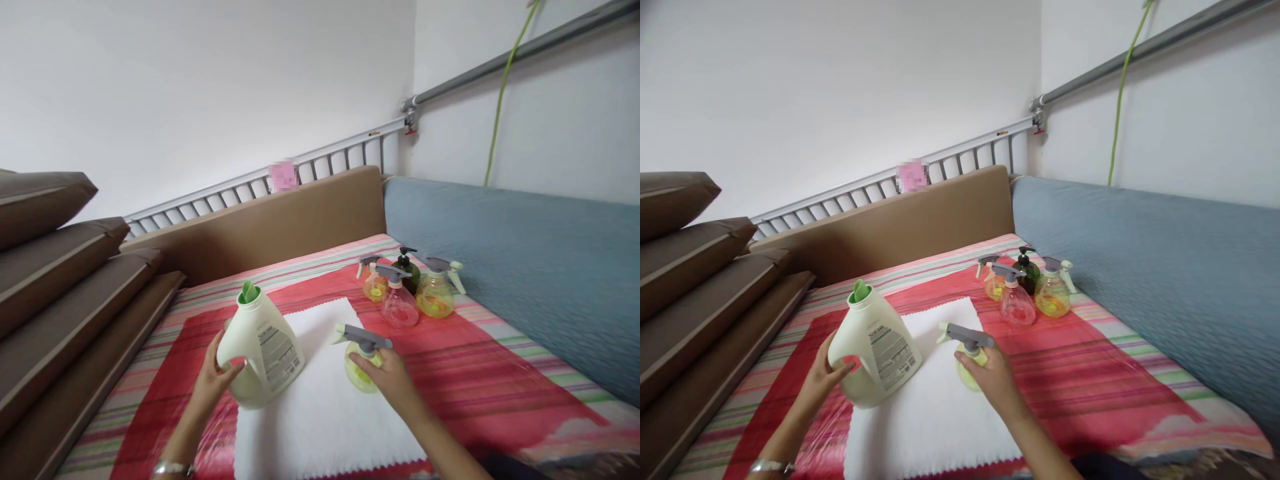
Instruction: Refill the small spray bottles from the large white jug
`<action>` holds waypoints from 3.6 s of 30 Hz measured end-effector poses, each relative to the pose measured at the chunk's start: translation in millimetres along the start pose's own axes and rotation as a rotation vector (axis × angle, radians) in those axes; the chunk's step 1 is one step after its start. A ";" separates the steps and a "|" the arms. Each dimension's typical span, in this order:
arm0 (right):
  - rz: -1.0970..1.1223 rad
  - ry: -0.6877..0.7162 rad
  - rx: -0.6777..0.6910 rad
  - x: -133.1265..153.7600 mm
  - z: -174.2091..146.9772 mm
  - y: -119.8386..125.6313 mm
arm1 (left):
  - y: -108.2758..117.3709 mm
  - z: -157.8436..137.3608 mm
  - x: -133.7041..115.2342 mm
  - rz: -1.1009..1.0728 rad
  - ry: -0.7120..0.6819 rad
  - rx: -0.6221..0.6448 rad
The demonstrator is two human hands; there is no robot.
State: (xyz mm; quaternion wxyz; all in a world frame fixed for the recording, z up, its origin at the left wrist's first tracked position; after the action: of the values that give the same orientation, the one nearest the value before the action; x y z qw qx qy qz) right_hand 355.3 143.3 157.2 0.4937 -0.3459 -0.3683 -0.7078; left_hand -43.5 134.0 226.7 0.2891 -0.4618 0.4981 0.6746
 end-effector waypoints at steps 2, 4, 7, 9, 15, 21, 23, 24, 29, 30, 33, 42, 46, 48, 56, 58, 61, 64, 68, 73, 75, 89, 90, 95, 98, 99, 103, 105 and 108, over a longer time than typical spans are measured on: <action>0.048 0.016 0.054 10.7 -2.9 -11.4 | 9.8 -18.7 -19.1 0.083 -0.120 -0.132; 0.131 0.030 0.122 25.0 -6.5 -24.5 | 12.0 -49.3 -43.5 0.142 -0.276 -0.260; 0.287 0.055 0.227 49.5 -14.1 -46.4 | -28.9 -88.7 -62.3 0.117 -0.357 -0.118; 0.366 0.051 0.271 59.8 -21.0 -60.0 | -79.2 -102.2 -57.1 0.066 -0.246 0.128; 0.369 -0.046 0.103 42.9 -35.0 -66.5 | -171.1 -104.2 -41.0 -0.375 0.093 0.388; 0.387 -0.018 -0.002 32.0 -33.0 -58.4 | -189.3 -103.6 -60.0 -0.473 0.148 0.508; 0.373 0.030 0.037 34.0 -32.7 -61.5 | -199.2 -108.1 -57.7 -0.423 0.205 0.548; 0.349 0.074 0.056 36.9 -32.7 -62.4 | -203.4 -109.5 -52.9 -0.410 0.250 0.540; 0.311 0.206 0.078 48.7 -32.4 -57.6 | -201.0 -105.8 -41.7 -0.407 0.246 0.341; 0.340 0.213 0.088 51.5 -31.3 -56.4 | -196.0 -103.6 -45.7 -0.412 0.208 0.307; 0.504 0.123 0.105 51.3 -25.9 -53.6 | -177.3 -97.2 -67.8 -0.471 0.105 0.267; 1.547 -0.646 0.622 67.6 -66.7 -107.7 | -157.4 -106.0 -120.6 -0.552 0.050 0.420; 1.636 -0.609 0.549 69.1 -64.5 -94.6 | -165.2 -114.0 -129.9 -0.529 0.037 0.542; 1.628 -0.589 0.486 64.8 -62.1 -89.6 | -171.1 -116.7 -131.5 -0.537 0.053 0.597; 1.461 -0.415 0.173 57.2 -42.4 -71.9 | -153.6 -100.8 -116.2 -0.529 0.055 0.218; 1.452 -0.420 0.154 56.2 -39.6 -71.7 | -154.8 -97.5 -111.4 -0.533 0.075 0.220; 1.487 -0.457 0.178 55.4 -39.5 -74.6 | -156.8 -91.0 -105.3 -0.530 0.084 0.255; 1.487 -0.466 0.187 55.6 -41.8 -77.0 | -152.7 -84.8 -100.2 -0.517 0.080 0.201; 1.476 -0.456 0.169 57.0 -45.7 -84.3 | -144.7 -88.5 -101.7 -0.494 0.056 0.047; 1.598 -0.547 0.199 55.4 -50.8 -99.9 | -151.3 -102.7 -99.5 -0.333 0.013 0.085; 1.614 -0.618 0.218 52.0 -53.1 -103.1 | -155.5 -103.7 -92.8 -0.291 -0.034 0.172; 1.570 -0.603 0.428 56.7 -63.0 -117.0 | -142.1 -80.9 -121.2 -0.511 0.138 0.408; 1.553 -0.575 0.380 54.3 -59.2 -114.6 | -139.9 -80.7 -118.4 -0.510 0.139 0.369; 1.570 -0.573 0.350 49.1 -53.0 -112.3 | -146.5 -74.4 -108.8 -0.552 0.133 0.452; 1.561 -0.560 0.366 47.9 -51.6 -111.5 | -143.2 -65.6 -106.2 -0.586 0.120 0.418; 1.555 -0.551 0.360 47.4 -51.0 -111.1 | -139.6 -63.5 -105.9 -0.600 0.111 0.372; 1.543 -0.543 0.349 46.6 -52.6 -113.3 | -136.4 -66.9 -105.8 -0.597 0.141 0.276; 1.537 -0.569 0.365 45.5 -55.8 -116.5 | -139.7 -70.6 -107.3 -0.592 0.169 0.299; 1.522 -0.597 0.365 42.0 -58.8 -118.8 | -142.0 -70.8 -109.5 -0.614 0.166 0.340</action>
State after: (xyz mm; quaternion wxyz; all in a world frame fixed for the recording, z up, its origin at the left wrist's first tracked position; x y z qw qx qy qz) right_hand 223.1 102.6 142.9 0.7668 -0.5875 -0.2583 0.0107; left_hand 145.4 123.0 263.5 0.5097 -0.5884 0.4630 0.4238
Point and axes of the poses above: each hand's wrist, its own z-axis towards the middle knuckle, its own y-axis out of the back of the hand, x = y × z, the point moved 10 cm from there along z, towards the middle knuckle, and after that the axes turned 13 degrees about y, right-handed, at the moved point
